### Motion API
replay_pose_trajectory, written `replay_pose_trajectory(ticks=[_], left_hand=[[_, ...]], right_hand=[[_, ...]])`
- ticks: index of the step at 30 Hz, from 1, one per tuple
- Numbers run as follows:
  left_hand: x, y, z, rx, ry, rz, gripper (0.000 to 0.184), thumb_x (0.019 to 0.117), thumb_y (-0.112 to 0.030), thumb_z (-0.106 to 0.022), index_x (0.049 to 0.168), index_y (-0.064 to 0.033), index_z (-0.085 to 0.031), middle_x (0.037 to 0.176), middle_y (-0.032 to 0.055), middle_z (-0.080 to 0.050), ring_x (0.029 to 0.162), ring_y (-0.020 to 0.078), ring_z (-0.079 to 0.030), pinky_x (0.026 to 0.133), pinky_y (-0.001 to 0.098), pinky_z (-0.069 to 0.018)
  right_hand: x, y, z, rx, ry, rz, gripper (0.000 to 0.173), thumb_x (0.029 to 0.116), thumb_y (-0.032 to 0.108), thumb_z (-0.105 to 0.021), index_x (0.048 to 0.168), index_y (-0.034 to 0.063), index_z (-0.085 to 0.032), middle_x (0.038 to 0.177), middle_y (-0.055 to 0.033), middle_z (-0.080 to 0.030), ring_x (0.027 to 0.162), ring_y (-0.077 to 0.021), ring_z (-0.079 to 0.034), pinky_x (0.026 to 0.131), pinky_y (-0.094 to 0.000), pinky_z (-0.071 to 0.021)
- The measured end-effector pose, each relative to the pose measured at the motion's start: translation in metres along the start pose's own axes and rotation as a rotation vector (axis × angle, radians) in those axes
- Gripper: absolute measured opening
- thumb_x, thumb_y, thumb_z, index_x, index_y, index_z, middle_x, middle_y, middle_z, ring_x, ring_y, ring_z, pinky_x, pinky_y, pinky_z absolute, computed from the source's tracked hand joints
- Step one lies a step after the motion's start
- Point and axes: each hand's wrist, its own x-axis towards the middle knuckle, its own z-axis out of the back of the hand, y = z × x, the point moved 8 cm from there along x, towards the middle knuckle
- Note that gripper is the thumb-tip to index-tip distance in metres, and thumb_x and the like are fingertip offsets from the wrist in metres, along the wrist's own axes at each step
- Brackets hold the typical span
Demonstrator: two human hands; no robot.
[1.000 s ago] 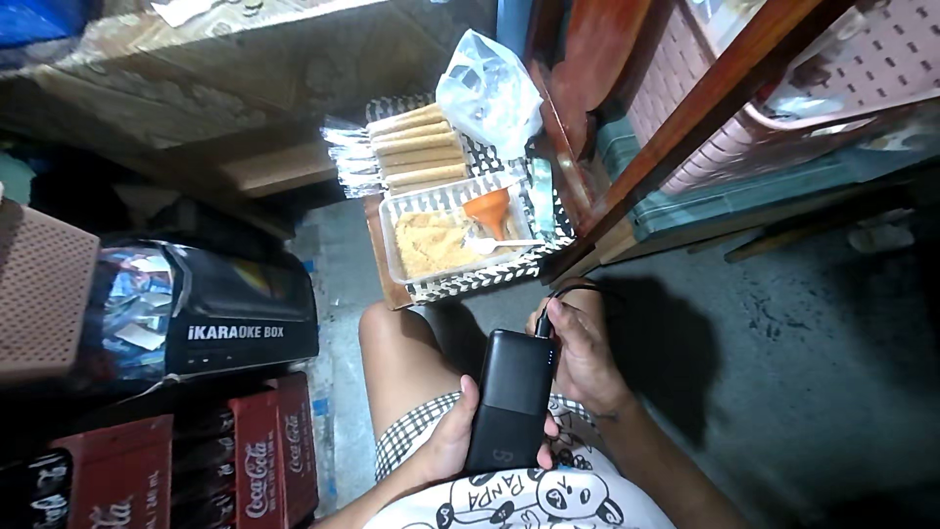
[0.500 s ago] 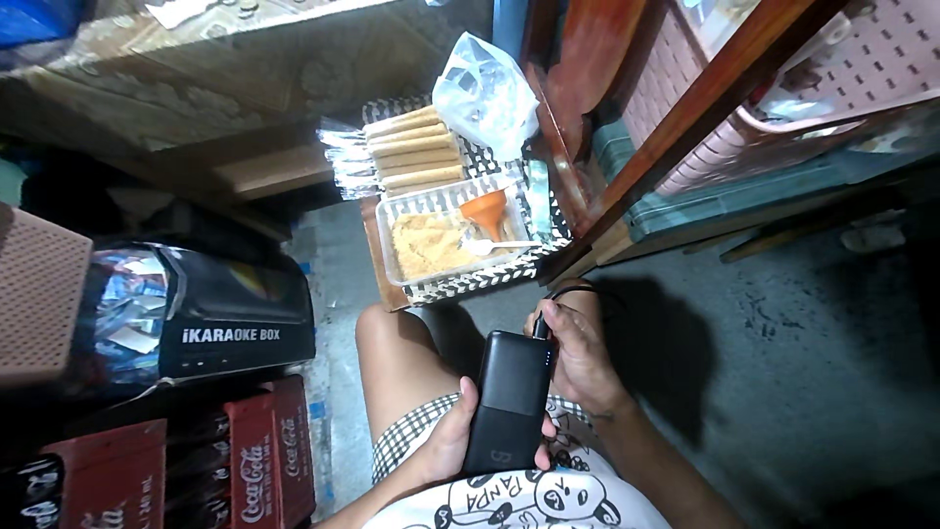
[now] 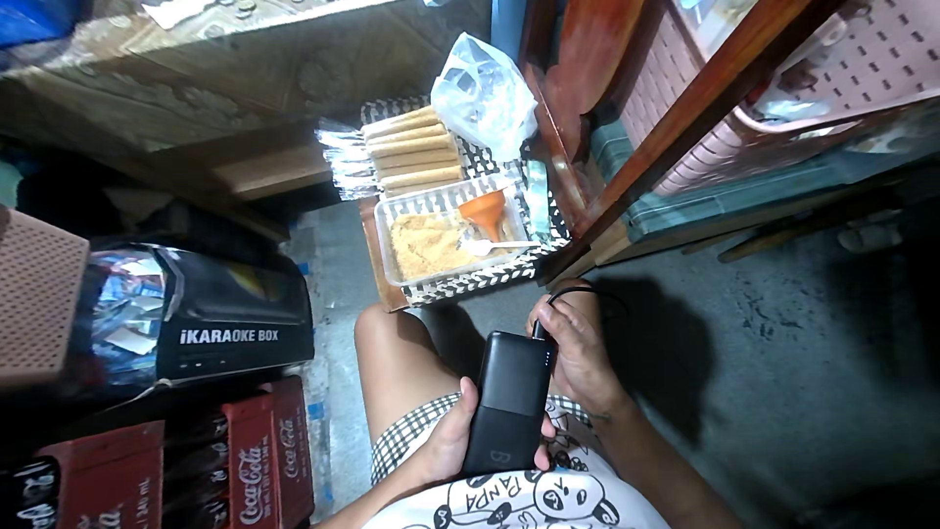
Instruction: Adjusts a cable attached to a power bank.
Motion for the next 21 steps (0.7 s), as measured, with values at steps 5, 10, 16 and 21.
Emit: replay_pose_trajectory(ticks=[5, 10, 16, 21], left_hand=[[0.0007, 0.0001, 0.0005, 0.015, 0.010, -0.006, 0.077, 0.0863, -0.077, -0.055, 0.134, -0.0178, -0.064, 0.118, 0.0131, -0.071, 0.101, 0.0242, -0.072, 0.091, 0.0378, -0.0579], [0.0008, 0.0009, 0.0002, -0.004, 0.023, 0.002, 0.076, 0.0872, -0.076, -0.055, 0.134, -0.0171, -0.064, 0.120, 0.0141, -0.071, 0.102, 0.0250, -0.072, 0.091, 0.0382, -0.0579], [0.0006, 0.0006, -0.0001, -0.003, 0.021, -0.005, 0.076, 0.0868, -0.076, -0.056, 0.133, -0.0165, -0.064, 0.119, 0.0142, -0.070, 0.102, 0.0249, -0.072, 0.091, 0.0382, -0.0578], [0.0010, 0.0003, 0.0001, -0.010, 0.018, -0.003, 0.076, 0.0868, -0.076, -0.057, 0.134, -0.0168, -0.064, 0.119, 0.0141, -0.070, 0.102, 0.0251, -0.072, 0.091, 0.0382, -0.0580]], right_hand=[[-0.0002, 0.0025, 0.0007, -0.016, -0.010, 0.006, 0.025, 0.1024, 0.018, -0.049, 0.080, 0.0148, -0.058, 0.066, 0.0054, -0.058, 0.058, -0.0009, -0.056, 0.057, -0.0169, -0.0489], [-0.0008, 0.0026, 0.0010, -0.006, -0.014, 0.007, 0.025, 0.1030, 0.016, -0.048, 0.080, 0.0137, -0.058, 0.065, 0.0049, -0.058, 0.057, -0.0008, -0.056, 0.056, -0.0162, -0.0480], [-0.0006, 0.0033, 0.0003, -0.022, -0.019, 0.012, 0.027, 0.1032, 0.016, -0.048, 0.078, 0.0140, -0.057, 0.065, 0.0048, -0.057, 0.057, -0.0008, -0.055, 0.055, -0.0160, -0.0470], [-0.0001, 0.0030, 0.0011, -0.034, -0.035, 0.007, 0.025, 0.1028, 0.016, -0.048, 0.079, 0.0139, -0.057, 0.065, 0.0051, -0.058, 0.058, -0.0010, -0.056, 0.056, -0.0167, -0.0482]])
